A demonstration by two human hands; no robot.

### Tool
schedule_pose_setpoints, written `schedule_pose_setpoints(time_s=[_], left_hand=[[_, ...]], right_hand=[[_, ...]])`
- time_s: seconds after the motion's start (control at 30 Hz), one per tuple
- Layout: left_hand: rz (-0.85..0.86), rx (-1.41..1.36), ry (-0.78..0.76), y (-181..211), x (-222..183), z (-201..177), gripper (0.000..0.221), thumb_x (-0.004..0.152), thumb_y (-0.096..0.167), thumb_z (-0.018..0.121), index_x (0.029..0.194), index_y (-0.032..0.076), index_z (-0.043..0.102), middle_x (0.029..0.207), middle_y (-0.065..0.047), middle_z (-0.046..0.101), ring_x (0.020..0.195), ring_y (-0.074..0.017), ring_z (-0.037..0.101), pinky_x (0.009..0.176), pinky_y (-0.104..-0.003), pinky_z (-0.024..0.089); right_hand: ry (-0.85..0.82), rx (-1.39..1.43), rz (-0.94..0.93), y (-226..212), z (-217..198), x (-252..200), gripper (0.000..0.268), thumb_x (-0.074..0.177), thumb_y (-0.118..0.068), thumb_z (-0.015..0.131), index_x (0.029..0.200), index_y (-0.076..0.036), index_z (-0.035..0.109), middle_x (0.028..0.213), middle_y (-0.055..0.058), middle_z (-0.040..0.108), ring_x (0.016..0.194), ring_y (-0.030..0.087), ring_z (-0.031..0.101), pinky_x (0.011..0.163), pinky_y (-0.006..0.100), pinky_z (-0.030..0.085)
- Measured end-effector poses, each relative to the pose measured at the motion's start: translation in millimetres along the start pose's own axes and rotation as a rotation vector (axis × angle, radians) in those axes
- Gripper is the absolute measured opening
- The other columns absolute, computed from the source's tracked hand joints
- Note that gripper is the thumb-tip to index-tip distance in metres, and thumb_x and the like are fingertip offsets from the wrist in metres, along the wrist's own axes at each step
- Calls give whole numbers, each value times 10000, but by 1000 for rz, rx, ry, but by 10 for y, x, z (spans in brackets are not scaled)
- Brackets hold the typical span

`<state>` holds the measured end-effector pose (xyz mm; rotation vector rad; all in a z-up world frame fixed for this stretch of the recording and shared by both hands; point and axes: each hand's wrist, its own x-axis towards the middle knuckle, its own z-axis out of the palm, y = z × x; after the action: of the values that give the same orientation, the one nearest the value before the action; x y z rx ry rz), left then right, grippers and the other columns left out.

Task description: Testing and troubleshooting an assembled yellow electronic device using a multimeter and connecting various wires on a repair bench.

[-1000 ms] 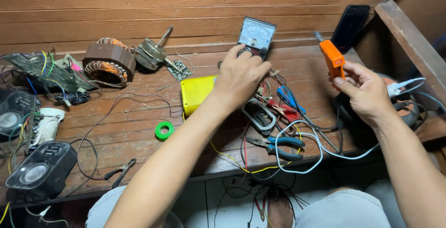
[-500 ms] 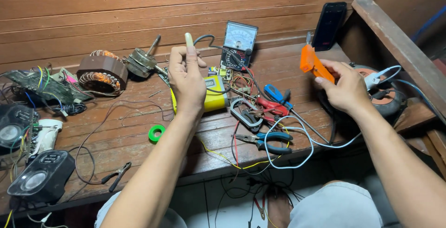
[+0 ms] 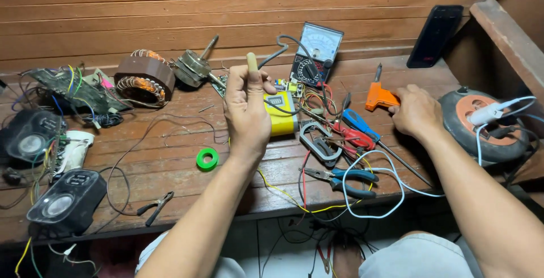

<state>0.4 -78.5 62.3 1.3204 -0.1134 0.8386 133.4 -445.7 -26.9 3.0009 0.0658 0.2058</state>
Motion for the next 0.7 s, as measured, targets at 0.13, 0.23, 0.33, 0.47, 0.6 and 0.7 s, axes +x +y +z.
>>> schedule_pose_setpoints(time_s=[0.13, 0.23, 0.33, 0.47, 0.6, 0.7], left_hand=[[-17, -47, 25, -80, -27, -9, 246, 1099, 284, 492, 944, 122, 592, 716, -35, 644, 827, -129, 574, 884, -292, 441], [-13, -61, 31, -129, -55, -48, 246, 1102, 279, 484, 952, 115, 589, 721, -42, 649, 845, -133, 571, 905, -299, 438], [-19, -56, 38, -168, -57, -69, 242, 1108, 267, 476, 952, 112, 577, 731, -51, 648, 867, -143, 567, 923, -309, 431], [-34, -71, 25, -175, -75, -99, 241, 1107, 271, 475, 958, 116, 583, 734, -47, 652, 851, -129, 556, 902, -303, 422], [-34, -61, 21, -164, -93, -83, 235, 1101, 274, 489, 957, 119, 592, 732, -45, 656, 837, -127, 557, 889, -299, 421], [-40, -49, 11, -128, -88, -122, 239, 1102, 271, 485, 954, 121, 596, 725, -43, 657, 822, -121, 549, 880, -292, 421]], right_hand=[[-18, 107, -50, -129, -202, -75, 416, 928, -352, 702, 1321, -217, 703, 1159, 85, 665, 1218, 327, 635, 1019, 491, 530], [-3, 182, -89, -103, -178, -86, 427, 942, -339, 701, 1356, -233, 697, 1152, 107, 671, 1215, 348, 634, 1013, 507, 525], [13, 210, -80, -158, -192, -108, 409, 939, -333, 704, 1337, -236, 707, 1164, 110, 691, 1228, 353, 634, 1028, 507, 521], [1, 173, -71, -177, -73, -11, 449, 928, -377, 706, 1358, -248, 699, 1200, 89, 706, 1240, 341, 629, 1049, 525, 483], [40, 167, -55, -253, -144, -28, 581, 905, -428, 725, 1439, -218, 636, 1342, 91, 629, 1343, 336, 509, 1145, 586, 328], [449, 365, -300, -341, 10, 44, 387, 925, -256, 769, 1305, -191, 726, 1193, 65, 637, 1206, 331, 593, 1052, 464, 446]])
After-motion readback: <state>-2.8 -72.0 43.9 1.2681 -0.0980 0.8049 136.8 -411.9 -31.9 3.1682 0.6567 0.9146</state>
